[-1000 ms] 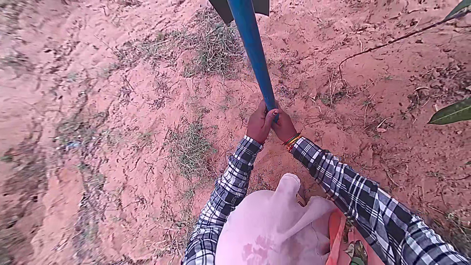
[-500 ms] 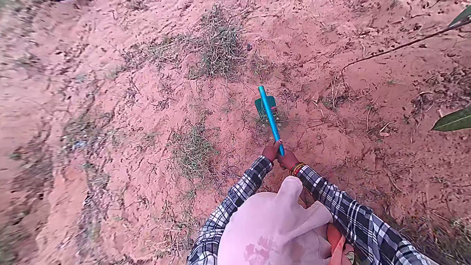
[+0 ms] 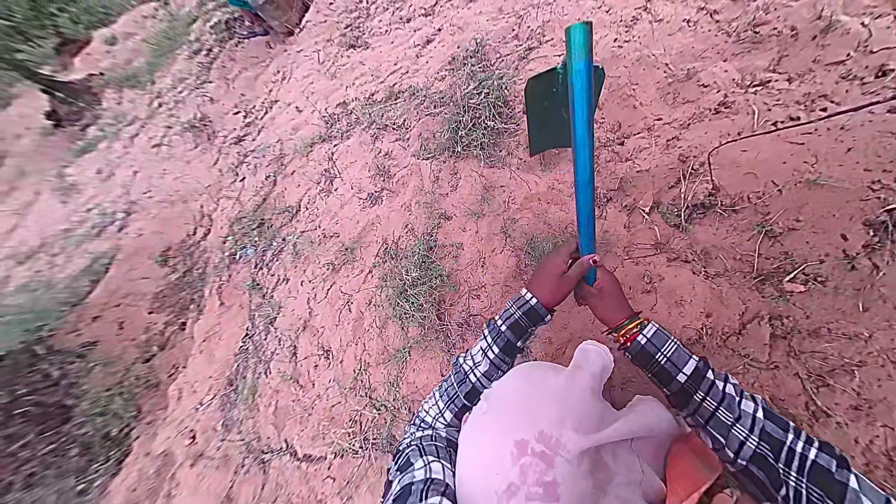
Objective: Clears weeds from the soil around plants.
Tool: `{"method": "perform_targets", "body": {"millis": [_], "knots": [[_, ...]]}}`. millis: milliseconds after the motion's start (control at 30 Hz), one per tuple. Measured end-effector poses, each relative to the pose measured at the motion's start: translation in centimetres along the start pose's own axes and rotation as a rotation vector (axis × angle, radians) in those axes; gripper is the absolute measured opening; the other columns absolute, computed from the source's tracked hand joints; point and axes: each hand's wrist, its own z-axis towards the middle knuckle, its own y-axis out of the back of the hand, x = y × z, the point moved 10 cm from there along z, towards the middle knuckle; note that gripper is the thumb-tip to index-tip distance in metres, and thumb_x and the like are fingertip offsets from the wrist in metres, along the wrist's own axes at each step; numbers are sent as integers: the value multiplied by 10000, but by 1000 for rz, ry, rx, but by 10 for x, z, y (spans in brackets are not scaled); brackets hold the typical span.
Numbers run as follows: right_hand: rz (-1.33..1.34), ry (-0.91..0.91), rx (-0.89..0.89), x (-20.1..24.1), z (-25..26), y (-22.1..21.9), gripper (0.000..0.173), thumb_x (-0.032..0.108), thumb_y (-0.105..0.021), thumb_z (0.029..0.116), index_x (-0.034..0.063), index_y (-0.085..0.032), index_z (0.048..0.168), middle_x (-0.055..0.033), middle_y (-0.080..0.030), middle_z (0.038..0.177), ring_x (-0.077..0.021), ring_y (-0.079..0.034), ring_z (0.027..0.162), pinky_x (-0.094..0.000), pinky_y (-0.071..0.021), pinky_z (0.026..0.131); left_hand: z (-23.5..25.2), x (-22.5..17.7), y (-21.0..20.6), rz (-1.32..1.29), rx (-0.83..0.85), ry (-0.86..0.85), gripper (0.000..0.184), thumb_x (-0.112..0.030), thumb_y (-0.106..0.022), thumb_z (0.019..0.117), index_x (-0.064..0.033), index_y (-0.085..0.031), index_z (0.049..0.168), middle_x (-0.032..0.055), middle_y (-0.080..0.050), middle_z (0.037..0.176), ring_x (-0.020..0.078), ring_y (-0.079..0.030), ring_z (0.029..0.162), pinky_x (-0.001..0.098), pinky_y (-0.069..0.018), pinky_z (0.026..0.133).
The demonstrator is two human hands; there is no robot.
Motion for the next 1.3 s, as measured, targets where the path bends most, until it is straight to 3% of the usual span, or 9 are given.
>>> {"method": "perform_targets", "body": {"millis": [33,200,267,333,433,800,1100,1200,1300], "knots": [[-57,77,-14,22,9,2,332,73,-647,963,-29,-570,1269,6,-595,739,-43,-556,592,-242,-514,613,5,-19,12,23,-35,-99,349,-220,-563,1065,23,-584,1315,146,-733,1079,217,-722,957,454,-591,877],[-211,265,-50,48,40,10,341,-22,-661,955,-43,-585,1286,-128,-701,1035,-103,-676,873,-308,-574,813,26,-22,24,161,-134,-194,394,-264,-555,1059,8,-583,1343,169,-730,1067,281,-726,904,523,-593,806],[-224,24,-21,-13,44,13,265,31,-665,980,-60,-610,1222,-126,-671,915,-144,-631,757,-359,-549,749,30,37,-2,116,-87,45,408,-296,-533,1082,6,-567,1354,211,-720,1082,348,-715,968,584,-560,872],[-217,-359,73,-88,26,6,175,134,-587,1043,-14,-568,1134,-39,-551,747,-100,-534,562,-274,-500,566,22,112,-41,-15,2,423,457,-320,-471,1112,31,-541,1397,286,-667,1203,394,-661,1124,581,-492,1015],[-78,-721,50,-154,-26,-5,196,166,-519,1085,-1,-526,1187,-39,-510,744,-132,-501,549,-294,-459,514,-6,174,-91,-47,145,679,515,-375,-421,1121,35,-526,1415,270,-620,1324,359,-615,1238,532,-456,1089],[-108,-670,60,-148,-33,-14,234,155,-567,1068,-8,-519,1229,-39,-515,750,-118,-494,538,-282,-457,512,-26,149,-76,-2,113,697,501,-342,-347,1142,34,-518,1425,268,-625,1316,357,-618,1232,524,-451,1086],[-181,-659,2,-100,-100,-7,281,91,-573,1055,-90,-539,1267,-125,-573,856,-168,-514,646,-337,-482,664,-71,110,-105,181,324,714,537,-292,-572,1065,46,-455,1466,267,-622,1340,376,-615,1261,529,-449,1111],[-115,-583,-43,-90,-111,-1,253,82,-559,1055,-105,-539,1225,-72,-523,792,-114,-468,604,-286,-449,606,-78,57,-106,196,399,734,527,-233,-537,1089,67,-405,1503,277,-567,1423,367,-544,1353,489,-363,1174],[-67,-392,-140,-74,-88,2,297,23,-569,1004,-101,-521,1270,-14,-560,787,-26,-499,590,-203,-468,594,-58,78,-91,208,274,523,499,-265,-585,1056,42,-498,1438,241,-656,1300,347,-637,1235,525,-459,1105]]}}
